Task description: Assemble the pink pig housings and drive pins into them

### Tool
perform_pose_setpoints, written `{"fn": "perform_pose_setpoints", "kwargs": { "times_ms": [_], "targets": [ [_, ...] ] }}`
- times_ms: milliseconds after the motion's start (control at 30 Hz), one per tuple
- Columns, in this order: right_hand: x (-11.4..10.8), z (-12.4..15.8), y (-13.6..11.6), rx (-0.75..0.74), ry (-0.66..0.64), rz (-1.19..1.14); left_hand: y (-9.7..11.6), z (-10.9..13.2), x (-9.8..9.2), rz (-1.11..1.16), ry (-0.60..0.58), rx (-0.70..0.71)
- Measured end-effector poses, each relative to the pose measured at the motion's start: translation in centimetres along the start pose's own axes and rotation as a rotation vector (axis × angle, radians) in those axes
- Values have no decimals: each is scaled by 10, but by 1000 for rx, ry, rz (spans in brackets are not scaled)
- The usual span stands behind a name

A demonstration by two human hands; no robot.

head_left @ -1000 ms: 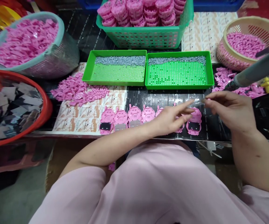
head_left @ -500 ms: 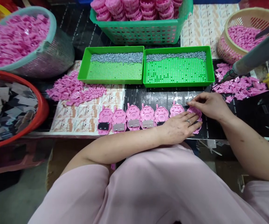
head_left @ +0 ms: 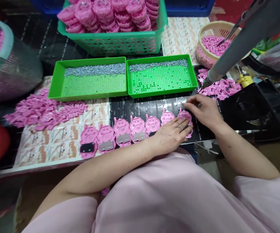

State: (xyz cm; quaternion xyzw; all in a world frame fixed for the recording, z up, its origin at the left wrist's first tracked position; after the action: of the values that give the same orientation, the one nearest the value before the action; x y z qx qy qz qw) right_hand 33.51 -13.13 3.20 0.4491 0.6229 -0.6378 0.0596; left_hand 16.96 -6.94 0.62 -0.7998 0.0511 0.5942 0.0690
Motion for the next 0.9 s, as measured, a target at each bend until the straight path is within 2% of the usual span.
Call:
{"fn": "perform_pose_setpoints", "kwargs": {
  "times_ms": [67,167,300,367,500,733,900],
  "targets": [
    [-19,13,2,-68,97,100,0,-1,-2,3,-36,2],
    [-41,32,11,-64,159,408,1,-3,-4,-7,-89,4],
    [-44,48,29,-50,41,662,0,-4,-5,-24,-119,-5],
    [-41,52,33,-47,13,673,0,-4,-6,-25,-123,-7],
    [-44,58,35,-35,68,557,0,0,-10,-12,-137,-9],
    [-47,65,41,-264,-59,502,2,4,-8,-43,-134,-12],
    [-43,64,37,-289,30,463,3,4,-5,-80,-119,12]
  ]
}}
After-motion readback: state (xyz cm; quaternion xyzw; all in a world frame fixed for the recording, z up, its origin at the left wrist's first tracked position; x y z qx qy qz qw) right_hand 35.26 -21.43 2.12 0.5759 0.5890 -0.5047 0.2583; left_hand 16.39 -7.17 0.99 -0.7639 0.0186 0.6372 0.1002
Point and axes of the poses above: each hand's wrist, its own z-axis away from the middle knuckle, its own x-axis out of the palm, y = z × x, the point moved 2 cm from there along -z, towards the middle knuckle, and after that the axes turned 14 degrees about -z, right-handed, at the moved point
